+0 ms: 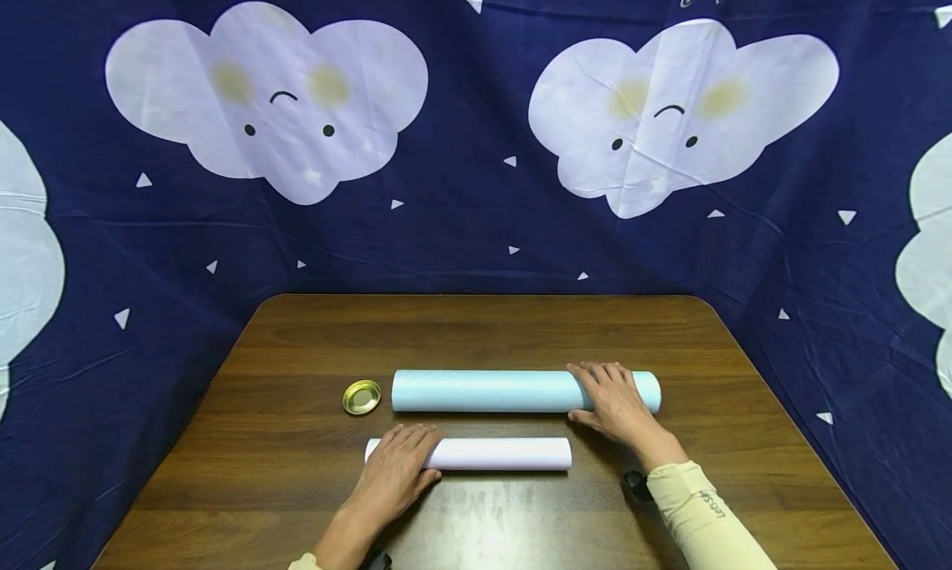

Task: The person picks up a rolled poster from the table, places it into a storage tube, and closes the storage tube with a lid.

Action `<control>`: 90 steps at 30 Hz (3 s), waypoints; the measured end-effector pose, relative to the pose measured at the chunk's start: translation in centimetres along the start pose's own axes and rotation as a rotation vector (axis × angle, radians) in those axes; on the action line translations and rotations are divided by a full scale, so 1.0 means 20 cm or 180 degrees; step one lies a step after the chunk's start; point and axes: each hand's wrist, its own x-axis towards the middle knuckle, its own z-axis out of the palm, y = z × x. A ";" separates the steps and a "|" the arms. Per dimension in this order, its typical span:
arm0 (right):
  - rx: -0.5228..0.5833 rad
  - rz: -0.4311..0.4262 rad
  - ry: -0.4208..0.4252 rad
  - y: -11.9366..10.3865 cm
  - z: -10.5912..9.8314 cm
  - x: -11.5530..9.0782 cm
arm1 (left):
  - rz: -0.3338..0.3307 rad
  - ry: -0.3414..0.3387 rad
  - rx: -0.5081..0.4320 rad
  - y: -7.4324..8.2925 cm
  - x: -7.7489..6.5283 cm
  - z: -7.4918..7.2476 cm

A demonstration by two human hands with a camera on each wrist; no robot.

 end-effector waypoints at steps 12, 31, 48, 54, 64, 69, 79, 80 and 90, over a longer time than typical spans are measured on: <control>-0.0019 -0.0047 0.0061 0.01 0.02 0.01 | -0.0023 0.0034 0.0092 0.01 0.00 -0.08; -0.0046 -0.0098 0.0291 0.02 0.06 0.00 | -0.0185 -0.0028 0.0104 0.03 0.03 -0.23; -0.0040 -0.0057 0.0359 0.03 0.01 -0.03 | -0.0173 0.0111 0.0092 0.02 0.01 -0.29; -0.0011 0.0003 0.0426 0.05 -0.04 -0.05 | -0.0173 0.0139 0.0056 0.02 0.01 -0.31; -0.0018 -0.0045 0.0628 0.08 -0.13 -0.06 | -0.0175 0.0134 0.0101 -0.01 0.00 -0.33; -0.0031 -0.0054 0.0695 0.09 -0.18 -0.07 | -0.0193 0.0144 0.0182 -0.04 -0.01 -0.35; -0.0106 -0.0029 0.0783 0.13 -0.26 -0.11 | -0.0232 0.0196 0.0199 -0.06 -0.01 -0.38; -0.0112 -0.0024 0.0787 0.13 -0.26 -0.11 | -0.0232 0.0195 0.0206 -0.06 -0.01 -0.39; -0.0120 0.0081 0.0763 0.18 -0.32 -0.17 | -0.0230 0.0231 0.0241 -0.10 -0.03 -0.41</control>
